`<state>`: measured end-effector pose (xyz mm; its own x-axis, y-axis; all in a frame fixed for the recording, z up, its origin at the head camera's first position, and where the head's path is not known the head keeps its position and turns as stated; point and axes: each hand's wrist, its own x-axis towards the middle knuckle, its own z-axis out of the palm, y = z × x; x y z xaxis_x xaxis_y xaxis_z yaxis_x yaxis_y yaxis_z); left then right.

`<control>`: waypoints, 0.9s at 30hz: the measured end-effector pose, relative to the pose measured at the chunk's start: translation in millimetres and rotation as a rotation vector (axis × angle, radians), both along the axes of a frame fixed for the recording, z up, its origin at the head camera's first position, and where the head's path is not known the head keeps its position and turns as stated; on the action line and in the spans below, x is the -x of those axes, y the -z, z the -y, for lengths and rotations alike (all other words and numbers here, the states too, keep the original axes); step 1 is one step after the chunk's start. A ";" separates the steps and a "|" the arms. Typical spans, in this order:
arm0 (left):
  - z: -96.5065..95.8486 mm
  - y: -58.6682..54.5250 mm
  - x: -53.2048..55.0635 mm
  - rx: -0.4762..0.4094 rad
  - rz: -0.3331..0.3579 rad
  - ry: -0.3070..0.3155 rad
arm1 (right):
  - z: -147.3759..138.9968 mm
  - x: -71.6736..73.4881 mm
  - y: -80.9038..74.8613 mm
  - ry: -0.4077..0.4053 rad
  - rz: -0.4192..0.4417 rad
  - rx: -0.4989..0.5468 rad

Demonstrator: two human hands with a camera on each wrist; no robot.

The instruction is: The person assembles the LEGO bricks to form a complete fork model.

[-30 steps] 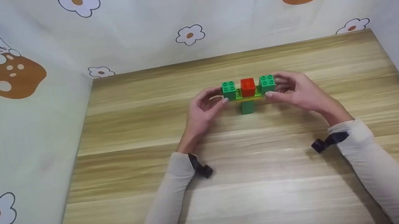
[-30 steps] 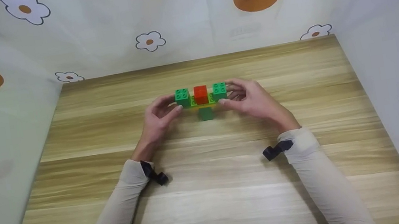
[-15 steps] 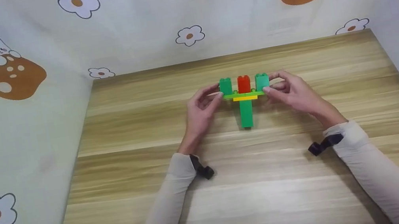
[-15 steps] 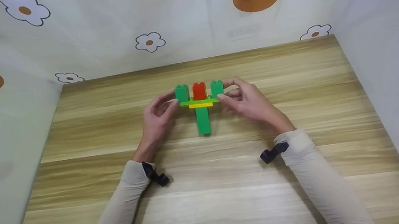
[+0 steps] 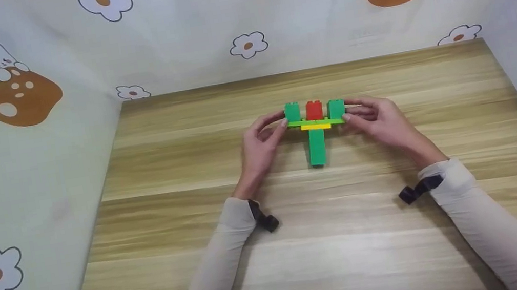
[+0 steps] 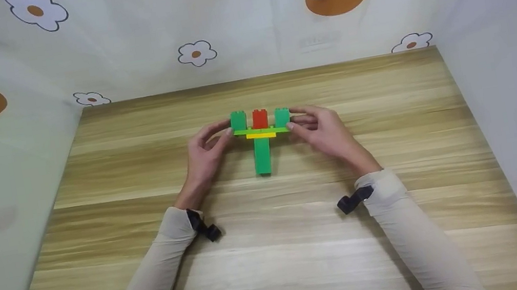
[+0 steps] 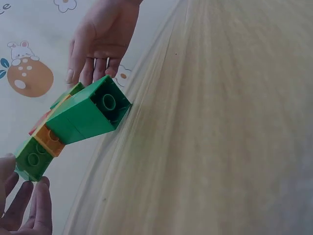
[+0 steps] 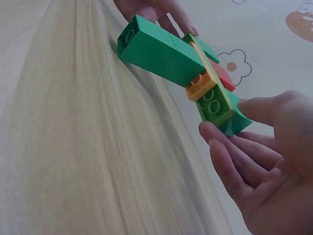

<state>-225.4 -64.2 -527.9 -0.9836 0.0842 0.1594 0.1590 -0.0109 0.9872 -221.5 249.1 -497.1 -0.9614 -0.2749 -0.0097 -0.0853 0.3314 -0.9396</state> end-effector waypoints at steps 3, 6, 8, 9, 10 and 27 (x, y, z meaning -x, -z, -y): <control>-0.4 1.8 0.0 0.022 0.008 0.009 | 0.8 0.6 2.1 0.002 -0.002 -0.019; -0.8 2.8 -0.4 0.038 -0.001 0.023 | 1.4 0.6 3.4 -0.002 0.001 -0.026; -0.5 3.1 -0.8 0.048 -0.011 0.027 | 1.7 0.4 4.2 -0.017 0.006 -0.027; -0.4 3.3 -0.7 0.052 -0.016 0.028 | 2.0 0.2 4.7 -0.025 0.011 -0.029; -0.2 3.4 -0.6 0.060 -0.019 0.029 | 2.1 0.0 5.2 -0.034 0.013 -0.031; 2.3 2.5 0.1 0.248 0.047 0.076 | 8.7 -1.3 12.0 -0.078 0.009 -0.134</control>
